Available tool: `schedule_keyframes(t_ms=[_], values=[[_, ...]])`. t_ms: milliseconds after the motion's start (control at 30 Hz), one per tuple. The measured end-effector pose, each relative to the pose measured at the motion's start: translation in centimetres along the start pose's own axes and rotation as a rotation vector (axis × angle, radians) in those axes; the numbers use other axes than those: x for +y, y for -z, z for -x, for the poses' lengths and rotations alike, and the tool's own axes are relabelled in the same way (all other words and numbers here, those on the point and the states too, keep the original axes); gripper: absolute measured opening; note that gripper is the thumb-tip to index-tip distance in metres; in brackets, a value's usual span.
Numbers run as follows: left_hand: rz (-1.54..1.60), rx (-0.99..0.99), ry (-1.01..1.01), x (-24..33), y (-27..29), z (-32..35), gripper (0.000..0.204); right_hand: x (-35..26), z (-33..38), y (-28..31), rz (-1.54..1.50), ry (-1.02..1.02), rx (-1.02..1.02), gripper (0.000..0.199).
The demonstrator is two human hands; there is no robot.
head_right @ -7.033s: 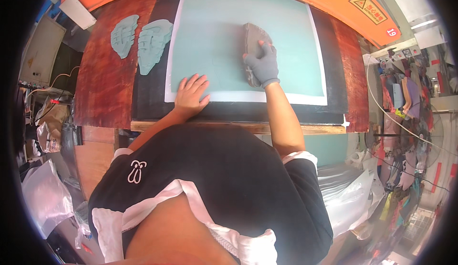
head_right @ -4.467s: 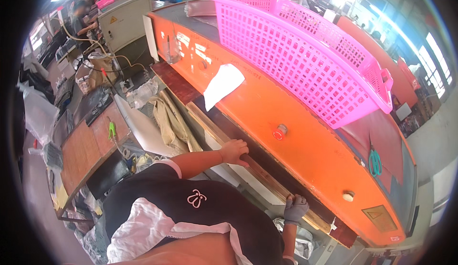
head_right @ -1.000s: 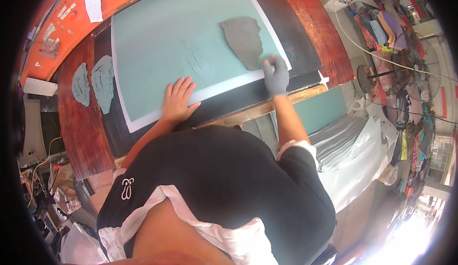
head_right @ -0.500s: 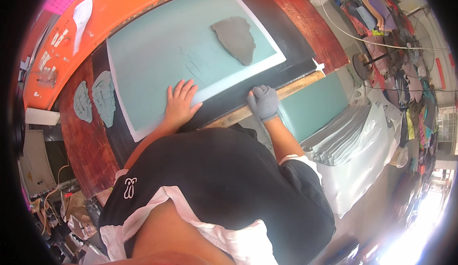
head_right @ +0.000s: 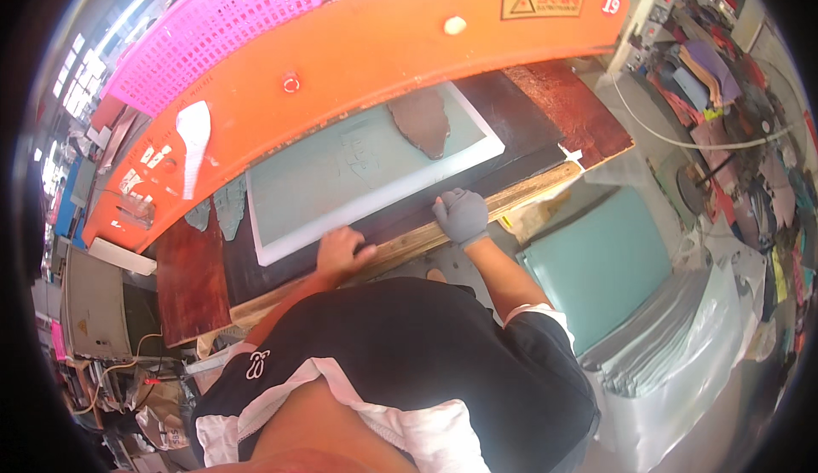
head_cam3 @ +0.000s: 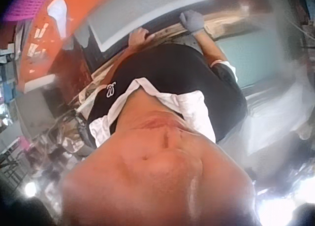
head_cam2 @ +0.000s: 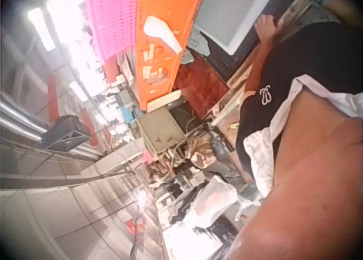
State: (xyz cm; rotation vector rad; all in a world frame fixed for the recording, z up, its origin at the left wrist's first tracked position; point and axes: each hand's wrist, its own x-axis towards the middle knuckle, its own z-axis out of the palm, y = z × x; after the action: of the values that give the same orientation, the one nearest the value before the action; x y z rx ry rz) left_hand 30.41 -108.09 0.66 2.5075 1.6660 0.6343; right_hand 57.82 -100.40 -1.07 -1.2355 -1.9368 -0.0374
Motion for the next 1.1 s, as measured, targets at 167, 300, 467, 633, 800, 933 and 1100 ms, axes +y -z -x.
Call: schedule_keyframes(t_ms=[167,300,467,633,800,933,1100], values=[[-0.149,0.293,0.135,3.0,-3.1,3.1,0.041,2.4,-3.4,0.3,-0.325,-0.216,-0.076,0.027],[-0.167,0.338,0.204,2.6,-4.3,2.5,0.046,7.2,-13.2,4.7,-0.447,-0.158,0.36,0.032],[-0.217,0.429,0.186,1.3,-4.8,1.1,0.045,8.6,-16.1,4.7,-0.646,-0.174,0.363,0.031],[-0.268,0.418,0.189,-1.2,-4.3,-1.4,0.042,6.5,-5.6,-0.6,-0.331,0.127,-0.22,0.026],[-0.284,0.403,0.146,-2.3,-3.8,-2.2,0.042,6.1,-4.4,-3.1,-0.045,0.423,-0.073,0.041],[-0.267,0.382,0.142,-2.3,-3.9,-1.5,0.044,5.2,-4.3,-3.0,-0.035,0.425,-0.159,0.044],[-0.188,0.234,0.323,-2.2,-4.0,-1.4,0.045,4.2,-3.0,-2.7,0.119,0.396,-0.244,0.048]])
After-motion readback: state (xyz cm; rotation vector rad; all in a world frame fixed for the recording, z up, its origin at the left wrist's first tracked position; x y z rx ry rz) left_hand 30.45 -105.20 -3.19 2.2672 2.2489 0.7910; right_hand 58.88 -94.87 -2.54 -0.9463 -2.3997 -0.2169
